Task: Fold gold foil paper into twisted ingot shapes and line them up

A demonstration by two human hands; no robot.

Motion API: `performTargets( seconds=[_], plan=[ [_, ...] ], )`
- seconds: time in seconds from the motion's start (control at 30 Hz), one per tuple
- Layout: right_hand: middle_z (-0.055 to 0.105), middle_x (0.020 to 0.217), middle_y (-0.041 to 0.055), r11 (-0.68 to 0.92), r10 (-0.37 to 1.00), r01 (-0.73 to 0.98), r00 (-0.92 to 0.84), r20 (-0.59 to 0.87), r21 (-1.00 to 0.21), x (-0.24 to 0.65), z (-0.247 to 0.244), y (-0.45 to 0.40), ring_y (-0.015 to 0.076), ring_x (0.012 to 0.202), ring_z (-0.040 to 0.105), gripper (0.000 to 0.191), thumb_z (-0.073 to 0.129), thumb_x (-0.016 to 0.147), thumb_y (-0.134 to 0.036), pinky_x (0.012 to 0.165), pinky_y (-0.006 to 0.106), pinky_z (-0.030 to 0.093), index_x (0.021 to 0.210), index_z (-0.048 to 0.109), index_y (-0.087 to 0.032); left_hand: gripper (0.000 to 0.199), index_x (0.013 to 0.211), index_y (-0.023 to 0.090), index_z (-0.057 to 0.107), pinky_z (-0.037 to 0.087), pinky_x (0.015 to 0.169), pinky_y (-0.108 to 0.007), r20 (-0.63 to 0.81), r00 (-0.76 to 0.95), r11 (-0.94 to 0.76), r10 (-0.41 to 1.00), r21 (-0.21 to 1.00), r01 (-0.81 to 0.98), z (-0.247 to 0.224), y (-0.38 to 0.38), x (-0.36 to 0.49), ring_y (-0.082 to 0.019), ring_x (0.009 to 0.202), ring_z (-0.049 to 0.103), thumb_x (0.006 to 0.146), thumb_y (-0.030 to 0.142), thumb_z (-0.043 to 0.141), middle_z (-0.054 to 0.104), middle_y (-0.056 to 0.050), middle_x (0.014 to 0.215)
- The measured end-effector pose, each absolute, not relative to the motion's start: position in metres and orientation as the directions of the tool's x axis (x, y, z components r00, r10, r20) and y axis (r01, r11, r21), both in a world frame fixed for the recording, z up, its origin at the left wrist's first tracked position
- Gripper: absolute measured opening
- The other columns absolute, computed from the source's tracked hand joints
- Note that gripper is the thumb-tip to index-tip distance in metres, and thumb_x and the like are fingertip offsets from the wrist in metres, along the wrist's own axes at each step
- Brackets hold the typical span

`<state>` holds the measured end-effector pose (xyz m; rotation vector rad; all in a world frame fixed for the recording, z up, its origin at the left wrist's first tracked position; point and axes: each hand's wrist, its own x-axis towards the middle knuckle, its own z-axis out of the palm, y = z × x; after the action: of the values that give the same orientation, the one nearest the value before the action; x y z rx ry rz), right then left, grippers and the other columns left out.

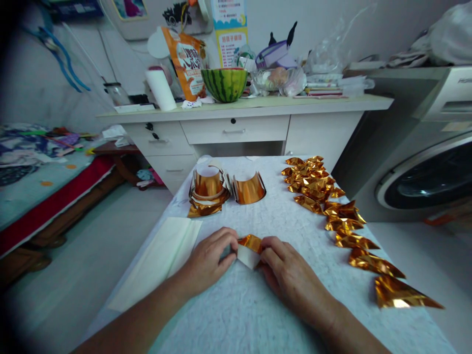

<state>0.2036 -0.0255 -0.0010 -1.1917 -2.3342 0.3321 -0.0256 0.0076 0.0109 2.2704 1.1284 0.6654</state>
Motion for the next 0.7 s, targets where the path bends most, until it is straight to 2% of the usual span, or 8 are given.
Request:
performTargets(
  seconds=[0.23,0.37,0.57,0.7],
  plan=[
    [0.062,0.109,0.0087,0.586,0.810,0.682,-0.507,0.294,-0.438,0.2050,-0.0002,-0.0228,0.0201,0.093,0.064,0.018,0.049,0.086,-0.008,0.081,0.037,0.058,0.097,0.057,-0.020,0.010,0.087,0.019,0.057,0.047,0.085,-0.034,0.230,0.619,-0.654,0.751,0.394,0.646,0.0112,0.0054,-0.0224,-0.019,0.092,0.057,0.090,0.011,0.051,0.061,-0.003,0.093],
    [0.066,0.111,0.0091,0.631,0.776,0.670,-0.534,0.335,-0.391,0.2042,0.0006,-0.0228,0.0215,0.098,0.065,0.023,0.049,0.087,-0.008,0.084,0.038,0.057,0.103,0.060,-0.020,0.016,0.084,0.018,0.058,0.048,0.085,-0.035,0.218,0.678,-0.709,0.702,0.289,0.643,0.0101,0.0039,-0.0220,-0.020,0.091,0.057,0.095,0.016,0.047,0.062,-0.004,0.091],
    [0.068,0.112,0.0111,0.684,0.728,0.656,-0.591,0.346,-0.319,0.2023,0.0029,-0.0238,0.0227,0.100,0.064,0.021,0.047,0.091,-0.010,0.087,0.040,0.054,0.101,0.064,-0.017,0.018,0.081,0.017,0.056,0.048,0.081,-0.034,0.183,0.712,-0.732,0.678,0.244,0.636,0.0106,0.0032,-0.0229,-0.019,0.085,0.056,0.095,0.016,0.045,0.060,-0.003,0.084],
    [0.069,0.104,0.0101,0.692,0.720,0.650,-0.591,0.364,-0.314,0.2021,-0.0002,-0.0243,0.0222,0.093,0.063,0.020,0.045,0.094,-0.013,0.083,0.040,0.052,0.098,0.065,-0.016,0.019,0.079,0.017,0.054,0.048,0.080,-0.034,0.209,0.710,-0.738,0.672,0.262,0.622,0.0088,0.0040,-0.0239,-0.019,0.083,0.055,0.095,0.016,0.045,0.059,-0.002,0.082]
  ],
)
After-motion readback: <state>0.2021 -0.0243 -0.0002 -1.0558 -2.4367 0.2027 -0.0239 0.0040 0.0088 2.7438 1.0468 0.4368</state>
